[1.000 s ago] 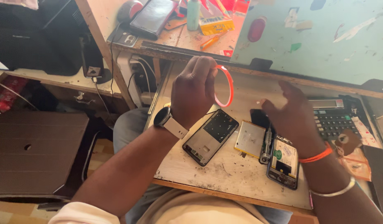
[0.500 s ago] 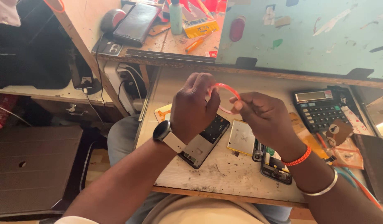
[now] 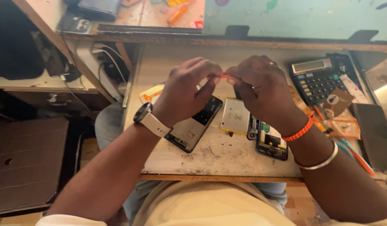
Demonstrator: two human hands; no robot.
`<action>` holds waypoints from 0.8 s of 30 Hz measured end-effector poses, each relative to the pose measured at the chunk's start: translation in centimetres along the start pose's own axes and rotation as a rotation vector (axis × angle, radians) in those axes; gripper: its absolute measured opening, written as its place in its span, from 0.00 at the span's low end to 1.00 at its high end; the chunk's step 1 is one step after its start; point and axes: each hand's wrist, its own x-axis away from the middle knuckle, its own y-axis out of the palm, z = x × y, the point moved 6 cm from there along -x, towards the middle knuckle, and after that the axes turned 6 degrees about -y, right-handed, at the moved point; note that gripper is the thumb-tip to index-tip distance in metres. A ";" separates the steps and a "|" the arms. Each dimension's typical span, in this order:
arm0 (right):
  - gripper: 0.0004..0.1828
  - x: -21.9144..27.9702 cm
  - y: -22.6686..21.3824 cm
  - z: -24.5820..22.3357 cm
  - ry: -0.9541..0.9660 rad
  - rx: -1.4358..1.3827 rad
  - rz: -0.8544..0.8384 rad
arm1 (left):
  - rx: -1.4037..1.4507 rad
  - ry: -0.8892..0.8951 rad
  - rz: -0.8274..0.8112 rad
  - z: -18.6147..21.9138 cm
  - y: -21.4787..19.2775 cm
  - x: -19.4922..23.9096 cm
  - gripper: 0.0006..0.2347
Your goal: The person cuts a pink cable into small segments using scissors. They repeatedly measure the cable against a disassembled smartphone, cut a segment, and place it on the phone's back panel. The process is repeated multiple times throughout the clip.
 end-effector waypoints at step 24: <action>0.12 2.2 2.3 -0.1 0.139 -0.059 0.049 | 0.730 -0.566 0.063 -4.5 2.3 0.4 0.04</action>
